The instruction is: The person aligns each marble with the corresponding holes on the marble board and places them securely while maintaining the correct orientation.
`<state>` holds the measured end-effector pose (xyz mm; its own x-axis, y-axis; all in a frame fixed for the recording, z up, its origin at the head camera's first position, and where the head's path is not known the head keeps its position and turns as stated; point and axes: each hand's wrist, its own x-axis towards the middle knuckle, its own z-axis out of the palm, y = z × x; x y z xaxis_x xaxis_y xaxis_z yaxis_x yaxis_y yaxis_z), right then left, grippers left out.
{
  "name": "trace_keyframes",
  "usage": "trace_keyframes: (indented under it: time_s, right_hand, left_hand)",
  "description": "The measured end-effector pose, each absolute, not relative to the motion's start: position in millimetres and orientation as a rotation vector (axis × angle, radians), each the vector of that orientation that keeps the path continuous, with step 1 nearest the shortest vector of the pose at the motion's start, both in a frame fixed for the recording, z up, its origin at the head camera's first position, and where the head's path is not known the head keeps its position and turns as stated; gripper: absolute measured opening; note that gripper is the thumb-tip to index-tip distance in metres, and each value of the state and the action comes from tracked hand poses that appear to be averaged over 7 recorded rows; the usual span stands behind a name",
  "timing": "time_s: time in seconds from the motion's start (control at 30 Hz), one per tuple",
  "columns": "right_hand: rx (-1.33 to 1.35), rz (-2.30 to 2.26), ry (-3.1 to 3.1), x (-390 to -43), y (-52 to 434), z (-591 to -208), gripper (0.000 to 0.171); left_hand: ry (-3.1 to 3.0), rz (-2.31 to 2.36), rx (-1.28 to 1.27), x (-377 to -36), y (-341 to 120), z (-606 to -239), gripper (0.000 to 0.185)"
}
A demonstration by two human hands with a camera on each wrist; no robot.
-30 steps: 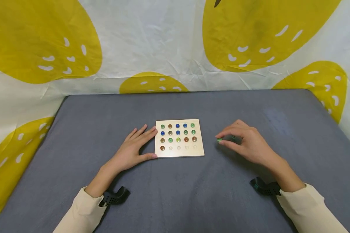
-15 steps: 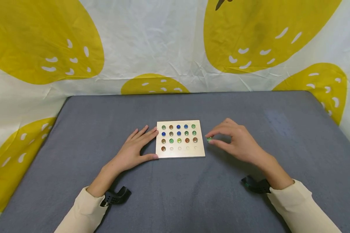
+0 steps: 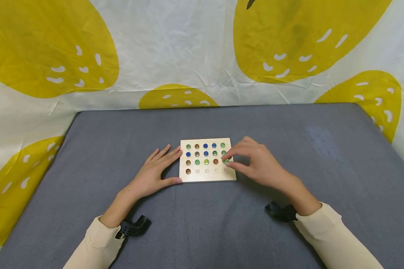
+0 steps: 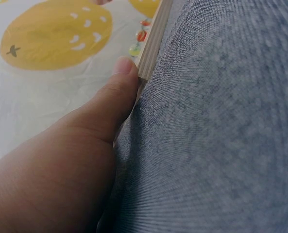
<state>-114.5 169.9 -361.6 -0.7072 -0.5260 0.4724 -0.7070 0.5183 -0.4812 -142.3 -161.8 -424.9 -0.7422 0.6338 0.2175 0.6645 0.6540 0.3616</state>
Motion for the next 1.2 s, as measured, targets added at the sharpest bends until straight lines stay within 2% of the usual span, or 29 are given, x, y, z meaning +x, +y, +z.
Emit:
trace_keyframes:
  time_s: [1.2]
  right_hand:
    - [1.069,1.049,-2.414,-117.3,108.9,-389.9,0.016]
  left_hand:
    - [-2.774,-0.646,-1.107,-144.0,-161.8,-428.2,0.083]
